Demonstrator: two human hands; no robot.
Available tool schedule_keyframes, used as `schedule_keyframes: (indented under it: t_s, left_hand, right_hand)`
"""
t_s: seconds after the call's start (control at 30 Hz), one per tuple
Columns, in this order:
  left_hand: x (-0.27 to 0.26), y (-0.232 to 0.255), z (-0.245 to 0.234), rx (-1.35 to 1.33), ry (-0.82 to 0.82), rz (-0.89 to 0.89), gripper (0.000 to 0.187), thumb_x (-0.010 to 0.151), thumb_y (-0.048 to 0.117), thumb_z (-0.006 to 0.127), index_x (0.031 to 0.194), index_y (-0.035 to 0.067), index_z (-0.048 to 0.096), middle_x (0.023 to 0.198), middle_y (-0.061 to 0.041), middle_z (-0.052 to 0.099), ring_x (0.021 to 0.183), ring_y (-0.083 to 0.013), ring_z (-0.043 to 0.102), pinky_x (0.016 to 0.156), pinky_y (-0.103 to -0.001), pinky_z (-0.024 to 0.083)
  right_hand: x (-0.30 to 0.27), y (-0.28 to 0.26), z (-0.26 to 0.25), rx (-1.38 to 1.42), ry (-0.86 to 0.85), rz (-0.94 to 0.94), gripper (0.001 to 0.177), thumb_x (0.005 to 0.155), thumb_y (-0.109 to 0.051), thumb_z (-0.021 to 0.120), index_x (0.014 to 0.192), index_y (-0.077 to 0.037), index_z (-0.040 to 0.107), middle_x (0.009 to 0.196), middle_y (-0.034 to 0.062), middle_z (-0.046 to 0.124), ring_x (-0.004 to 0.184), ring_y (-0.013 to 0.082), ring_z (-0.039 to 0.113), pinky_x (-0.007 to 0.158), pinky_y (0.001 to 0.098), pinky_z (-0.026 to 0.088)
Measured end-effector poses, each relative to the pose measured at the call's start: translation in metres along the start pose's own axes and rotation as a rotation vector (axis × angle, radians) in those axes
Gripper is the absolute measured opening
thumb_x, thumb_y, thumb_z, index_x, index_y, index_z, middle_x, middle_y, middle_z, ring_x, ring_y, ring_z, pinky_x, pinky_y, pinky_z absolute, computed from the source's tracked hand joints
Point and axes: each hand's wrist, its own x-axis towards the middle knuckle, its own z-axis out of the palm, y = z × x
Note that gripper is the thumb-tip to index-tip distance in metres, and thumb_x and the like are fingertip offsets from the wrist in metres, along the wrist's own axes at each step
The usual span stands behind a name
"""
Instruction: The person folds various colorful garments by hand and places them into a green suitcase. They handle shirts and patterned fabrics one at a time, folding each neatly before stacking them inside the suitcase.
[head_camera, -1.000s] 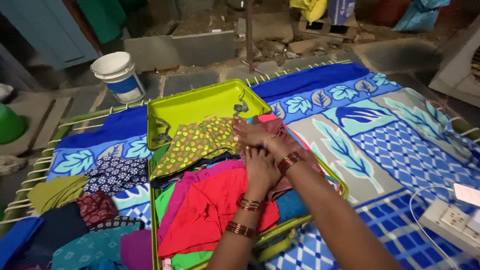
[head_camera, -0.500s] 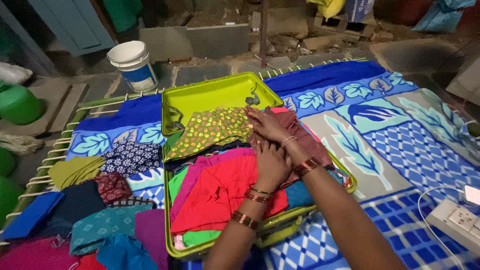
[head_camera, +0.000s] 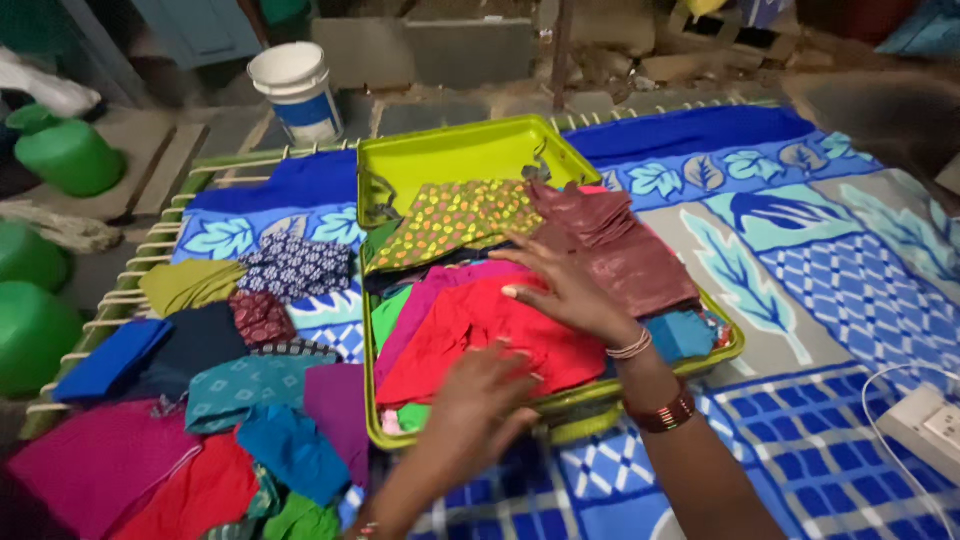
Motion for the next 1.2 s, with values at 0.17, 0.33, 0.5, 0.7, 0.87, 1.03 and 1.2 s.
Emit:
schedule_keyframes:
  t_s: [0.17, 0.33, 0.5, 0.7, 0.87, 1.03, 1.2]
  left_hand:
    - [-0.065, -0.051, -0.071, 0.066, 0.236, -0.354, 0.028, 0.088, 0.024, 0.073, 0.111, 0.009, 0.074, 0.116, -0.014, 0.074, 0.113, -0.0349, 0.068, 0.095, -0.044, 0.053]
    - [-0.125, -0.100, -0.104, 0.242, 0.204, -0.818, 0.035, 0.093, 0.036, 0.068, 0.117, 0.012, 0.076, 0.114, -0.014, 0.076, 0.105, -0.0340, 0.072, 0.090, -0.045, 0.056]
    - [-0.149, -0.112, -0.091, 0.273, -0.273, -1.138, 0.065, 0.080, 0.058, 0.073, 0.134, 0.023, 0.066, 0.128, -0.008, 0.072, 0.114, -0.0319, 0.070, 0.092, -0.047, 0.056]
    - [-0.132, -0.108, -0.037, 0.384, -0.488, -1.120, 0.123, 0.071, 0.062, 0.083, 0.160, 0.011, 0.014, 0.157, -0.035, 0.028, 0.112, -0.0425, 0.067, 0.087, -0.048, 0.059]
    - [-0.137, -0.119, -0.006, 0.450, -0.253, -1.210, 0.115, 0.081, 0.059, 0.076, 0.160, 0.002, 0.017, 0.148, -0.046, 0.035, 0.095, -0.0435, 0.074, 0.075, -0.048, 0.061]
    - [-0.149, -0.148, 0.005, 0.463, -0.150, -1.205, 0.097, 0.076, 0.034, 0.075, 0.157, 0.003, 0.031, 0.128, -0.032, 0.060, 0.093, -0.0444, 0.074, 0.076, -0.052, 0.061]
    - [-0.166, -0.163, -0.032, 0.456, -0.010, -1.185, 0.063, 0.087, 0.030, 0.069, 0.146, 0.015, 0.054, 0.100, -0.029, 0.071, 0.092, -0.0505, 0.070, 0.080, -0.057, 0.057]
  right_hand:
    - [0.001, -0.046, 0.046, 0.200, -0.063, -0.091, 0.050, 0.099, -0.031, 0.067, 0.144, -0.013, 0.058, 0.164, 0.0184, 0.042, 0.151, 0.0362, 0.042, 0.119, 0.0465, 0.037]
    - [0.000, -0.068, 0.115, 0.204, -0.181, 0.017, 0.044, 0.095, -0.031, 0.066, 0.136, -0.015, 0.064, 0.151, 0.0127, 0.056, 0.139, 0.0318, 0.054, 0.113, 0.0445, 0.046]
    - [0.003, -0.068, 0.162, 0.021, -0.109, -0.132, 0.033, 0.095, -0.027, 0.069, 0.123, -0.009, 0.071, 0.136, 0.0112, 0.067, 0.128, 0.0326, 0.059, 0.108, 0.0461, 0.045]
    - [-0.005, -0.059, 0.168, 0.047, -0.105, -0.147, 0.033, 0.092, -0.025, 0.071, 0.120, -0.007, 0.072, 0.132, 0.0103, 0.068, 0.126, 0.0321, 0.060, 0.106, 0.0455, 0.046]
    - [-0.004, -0.060, 0.168, 0.024, -0.096, -0.175, 0.033, 0.091, -0.025, 0.072, 0.119, -0.007, 0.072, 0.131, 0.0106, 0.068, 0.124, 0.0324, 0.061, 0.106, 0.0459, 0.046]
    - [-0.006, -0.059, 0.168, 0.035, -0.088, -0.180, 0.033, 0.090, -0.025, 0.072, 0.119, -0.008, 0.072, 0.130, 0.0105, 0.069, 0.124, 0.0324, 0.061, 0.105, 0.0453, 0.047]
    - [-0.006, -0.062, 0.165, 0.071, -0.082, -0.157, 0.030, 0.093, -0.025, 0.071, 0.119, -0.008, 0.072, 0.130, 0.0101, 0.069, 0.123, 0.0318, 0.062, 0.105, 0.0449, 0.048]
